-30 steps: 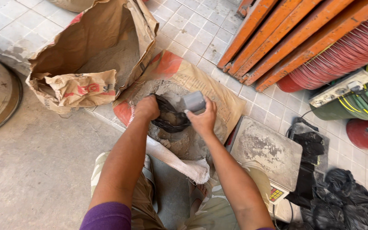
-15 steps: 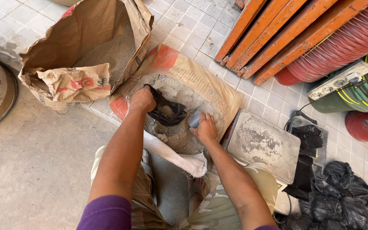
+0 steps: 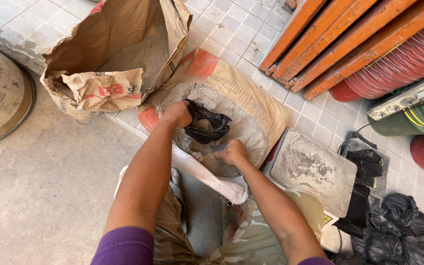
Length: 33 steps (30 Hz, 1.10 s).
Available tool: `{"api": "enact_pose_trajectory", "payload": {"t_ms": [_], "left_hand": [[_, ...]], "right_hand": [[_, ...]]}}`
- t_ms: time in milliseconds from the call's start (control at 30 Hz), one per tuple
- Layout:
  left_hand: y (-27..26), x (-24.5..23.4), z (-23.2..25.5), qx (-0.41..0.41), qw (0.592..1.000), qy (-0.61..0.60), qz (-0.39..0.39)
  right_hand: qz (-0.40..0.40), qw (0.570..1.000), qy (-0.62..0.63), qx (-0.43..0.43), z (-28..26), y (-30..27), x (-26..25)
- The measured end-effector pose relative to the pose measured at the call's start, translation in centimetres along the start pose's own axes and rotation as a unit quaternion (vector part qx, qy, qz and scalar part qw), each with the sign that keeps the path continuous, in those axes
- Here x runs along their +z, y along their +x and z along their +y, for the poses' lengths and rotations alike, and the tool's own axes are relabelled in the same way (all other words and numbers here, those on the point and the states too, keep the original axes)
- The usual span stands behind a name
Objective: The person scoops a gray powder from a large sack into a black plastic bag using a small metal cup, then weighs the bag on a digital scale and ties it shut. The person repeats this process multiple times, stacking the tied bags on the floor.
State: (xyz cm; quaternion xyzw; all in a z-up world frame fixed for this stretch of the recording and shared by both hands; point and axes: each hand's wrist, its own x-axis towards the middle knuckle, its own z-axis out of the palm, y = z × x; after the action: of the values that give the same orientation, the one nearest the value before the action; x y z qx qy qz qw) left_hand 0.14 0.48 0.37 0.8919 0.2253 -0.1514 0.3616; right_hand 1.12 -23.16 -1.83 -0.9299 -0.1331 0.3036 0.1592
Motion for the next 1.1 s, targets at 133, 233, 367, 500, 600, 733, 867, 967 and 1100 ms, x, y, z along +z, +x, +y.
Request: {"api": "enact_pose_trajectory", "payload": {"t_ms": [133,233,367,500,600,733,867,967,1100], "left_hand": [[-0.3,-0.3,0.3,0.009,0.999,-0.044,0.014],[-2.2,-1.3,1.4,0.019,0.996,-0.090,0.015],[-3.1,-1.8,2.2,0.014,0.992,-0.125,0.005],[-3.8,-2.1,2.6,0.001,0.989,-0.148,0.001],[-4.1,-2.2,2.7,-0.005,0.984,-0.176,0.008],[-3.3,-1.7,2.1,0.005,0.984,-0.178,0.005],[-2.2,-1.1,1.3,-0.007,0.993,-0.119,0.004],[-3.0,-1.2,1.9,-0.005,0.994,-0.114,-0.004],[-5.7,-2.9,3.8,0.009,0.993,-0.113,-0.018]], "right_hand": [[-0.006,1.000,0.012,0.017,0.5,2.0,0.5],[-0.001,0.999,0.037,0.030,0.1,1.9,0.4],[-0.018,0.990,0.138,0.035,0.4,2.8,1.0],[-0.022,0.955,0.297,-0.004,0.8,2.3,-0.2],[-0.074,0.912,0.404,0.005,0.4,0.5,-0.3],[-0.117,0.885,0.450,0.008,2.8,2.9,0.2],[-0.130,0.865,0.484,0.004,3.6,3.3,-1.5],[-0.127,0.859,0.495,0.004,4.8,4.4,-2.4],[-0.112,0.856,0.504,0.009,2.9,3.1,-5.8]]}}
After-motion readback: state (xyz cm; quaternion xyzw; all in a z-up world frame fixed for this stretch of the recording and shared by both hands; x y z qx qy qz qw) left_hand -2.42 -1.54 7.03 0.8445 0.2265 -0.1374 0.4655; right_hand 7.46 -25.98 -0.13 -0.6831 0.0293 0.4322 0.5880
